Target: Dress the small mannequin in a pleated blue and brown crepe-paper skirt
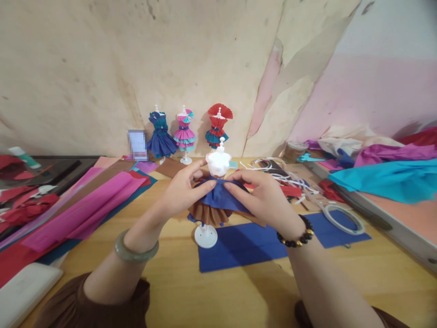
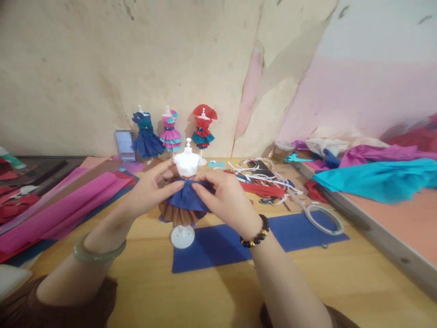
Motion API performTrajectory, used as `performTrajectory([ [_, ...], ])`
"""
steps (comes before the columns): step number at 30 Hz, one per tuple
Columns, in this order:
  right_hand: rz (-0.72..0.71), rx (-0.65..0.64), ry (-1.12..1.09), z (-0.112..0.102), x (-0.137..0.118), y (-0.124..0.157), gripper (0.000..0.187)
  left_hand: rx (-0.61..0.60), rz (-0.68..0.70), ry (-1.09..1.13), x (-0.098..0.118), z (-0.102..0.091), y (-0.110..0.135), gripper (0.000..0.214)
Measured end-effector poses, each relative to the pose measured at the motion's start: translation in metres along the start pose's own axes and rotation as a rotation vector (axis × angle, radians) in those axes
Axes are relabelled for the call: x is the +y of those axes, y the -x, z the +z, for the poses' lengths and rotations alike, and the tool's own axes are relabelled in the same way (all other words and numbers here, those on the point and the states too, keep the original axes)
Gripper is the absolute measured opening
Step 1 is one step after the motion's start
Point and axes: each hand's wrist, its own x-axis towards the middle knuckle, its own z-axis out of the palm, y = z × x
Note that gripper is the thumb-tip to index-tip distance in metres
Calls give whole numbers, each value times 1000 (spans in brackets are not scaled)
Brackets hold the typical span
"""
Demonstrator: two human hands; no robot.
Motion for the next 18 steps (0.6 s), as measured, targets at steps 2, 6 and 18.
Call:
performTrajectory([
  [2, 21, -19, -38, 0, -2, 0, 9, 6, -4, 5, 0, 0, 0, 60],
  [6, 49, -50, -110, 0, -3, 0, 11, -8, -28, 36, 2, 1, 0, 60],
  [18, 77, -50, -129, 0, 2, -1, 11, 16, -68, -6, -3, 2, 2, 76],
])
